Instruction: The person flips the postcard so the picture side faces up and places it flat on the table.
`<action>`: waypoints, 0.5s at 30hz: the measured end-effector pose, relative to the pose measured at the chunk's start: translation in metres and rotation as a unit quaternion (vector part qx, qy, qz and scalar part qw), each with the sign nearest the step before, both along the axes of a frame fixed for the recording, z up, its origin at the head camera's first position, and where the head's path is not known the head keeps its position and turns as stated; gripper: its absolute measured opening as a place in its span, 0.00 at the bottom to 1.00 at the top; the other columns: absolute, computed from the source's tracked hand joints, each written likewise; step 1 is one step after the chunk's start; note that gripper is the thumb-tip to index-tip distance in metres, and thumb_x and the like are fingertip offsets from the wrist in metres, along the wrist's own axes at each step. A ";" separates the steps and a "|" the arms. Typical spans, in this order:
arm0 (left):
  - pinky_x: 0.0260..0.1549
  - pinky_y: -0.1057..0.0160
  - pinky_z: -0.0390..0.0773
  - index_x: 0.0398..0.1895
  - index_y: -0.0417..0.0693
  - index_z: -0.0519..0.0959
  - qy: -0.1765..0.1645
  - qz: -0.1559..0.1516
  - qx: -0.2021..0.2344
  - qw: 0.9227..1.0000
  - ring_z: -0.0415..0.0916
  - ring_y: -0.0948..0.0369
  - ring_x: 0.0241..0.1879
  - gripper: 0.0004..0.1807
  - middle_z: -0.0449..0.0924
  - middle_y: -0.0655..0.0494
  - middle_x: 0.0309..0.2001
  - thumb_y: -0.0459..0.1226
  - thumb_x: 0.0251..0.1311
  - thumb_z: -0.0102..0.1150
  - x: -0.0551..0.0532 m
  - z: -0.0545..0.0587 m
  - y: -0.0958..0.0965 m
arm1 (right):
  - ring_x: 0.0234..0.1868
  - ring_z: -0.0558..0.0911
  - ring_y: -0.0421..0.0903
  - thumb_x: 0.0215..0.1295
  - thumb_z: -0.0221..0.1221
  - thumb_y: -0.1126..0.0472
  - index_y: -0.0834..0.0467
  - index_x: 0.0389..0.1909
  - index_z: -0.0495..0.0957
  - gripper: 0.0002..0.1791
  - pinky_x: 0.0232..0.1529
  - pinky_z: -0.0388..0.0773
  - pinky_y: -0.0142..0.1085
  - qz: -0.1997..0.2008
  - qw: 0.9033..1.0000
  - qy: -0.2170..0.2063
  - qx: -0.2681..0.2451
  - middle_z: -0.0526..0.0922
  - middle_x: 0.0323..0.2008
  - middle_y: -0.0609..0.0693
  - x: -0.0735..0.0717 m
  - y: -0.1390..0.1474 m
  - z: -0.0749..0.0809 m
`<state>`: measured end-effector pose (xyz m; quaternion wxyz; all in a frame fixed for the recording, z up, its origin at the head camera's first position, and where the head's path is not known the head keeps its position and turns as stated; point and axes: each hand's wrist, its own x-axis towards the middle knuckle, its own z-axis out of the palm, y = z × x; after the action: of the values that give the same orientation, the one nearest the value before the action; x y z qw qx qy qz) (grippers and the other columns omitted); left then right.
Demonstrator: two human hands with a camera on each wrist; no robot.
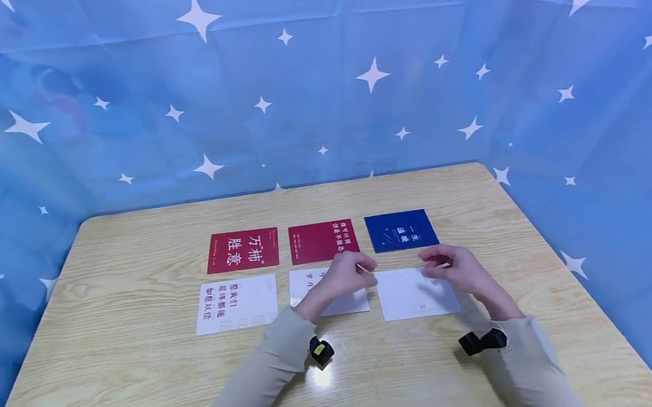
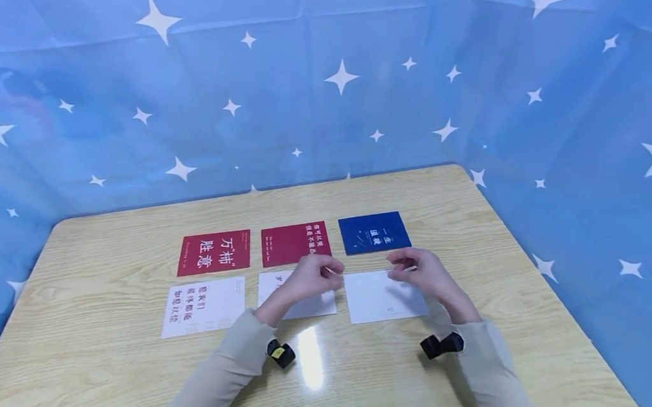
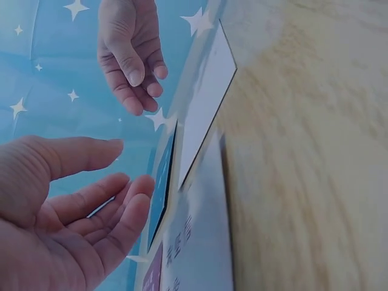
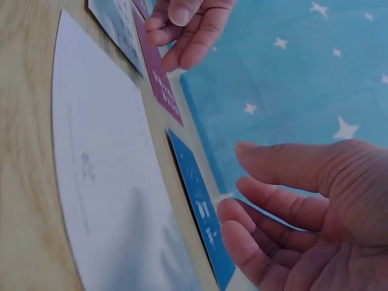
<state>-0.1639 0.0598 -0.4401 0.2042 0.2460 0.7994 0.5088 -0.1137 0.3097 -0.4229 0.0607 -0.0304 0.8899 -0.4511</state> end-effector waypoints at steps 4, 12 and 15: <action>0.36 0.70 0.77 0.44 0.31 0.79 -0.001 0.005 -0.016 1.000 0.80 0.57 0.35 0.18 0.81 0.42 0.40 0.27 0.47 0.67 0.001 -0.003 0.008 | 0.36 0.77 0.45 0.55 0.65 0.68 0.72 0.47 0.76 0.19 0.32 0.75 0.28 -0.018 1.000 0.000 0.006 0.80 0.38 0.64 0.003 0.007 -0.003; 0.39 0.68 0.75 0.43 0.33 0.80 0.038 0.015 -0.079 0.996 0.72 0.60 0.35 0.18 0.80 0.46 0.38 0.27 0.45 0.68 0.003 -0.009 0.023 | 0.37 0.76 0.47 0.54 0.65 0.68 0.71 0.48 0.75 0.20 0.33 0.74 0.28 -0.045 0.998 -0.009 0.036 0.79 0.37 0.62 0.006 0.019 -0.012; 0.39 0.69 0.74 0.41 0.34 0.80 0.056 0.015 -0.104 0.993 0.69 0.61 0.34 0.17 0.79 0.48 0.37 0.27 0.45 0.68 0.003 -0.010 0.027 | 0.37 0.75 0.47 0.53 0.65 0.69 0.71 0.48 0.74 0.21 0.33 0.74 0.28 -0.049 0.998 -0.020 0.034 0.78 0.37 0.61 0.007 0.022 -0.015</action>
<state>-0.1606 0.0868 -0.4498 0.1761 0.2391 0.8619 0.4111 -0.1071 0.3316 -0.4376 0.0569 0.0245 0.9038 -0.4235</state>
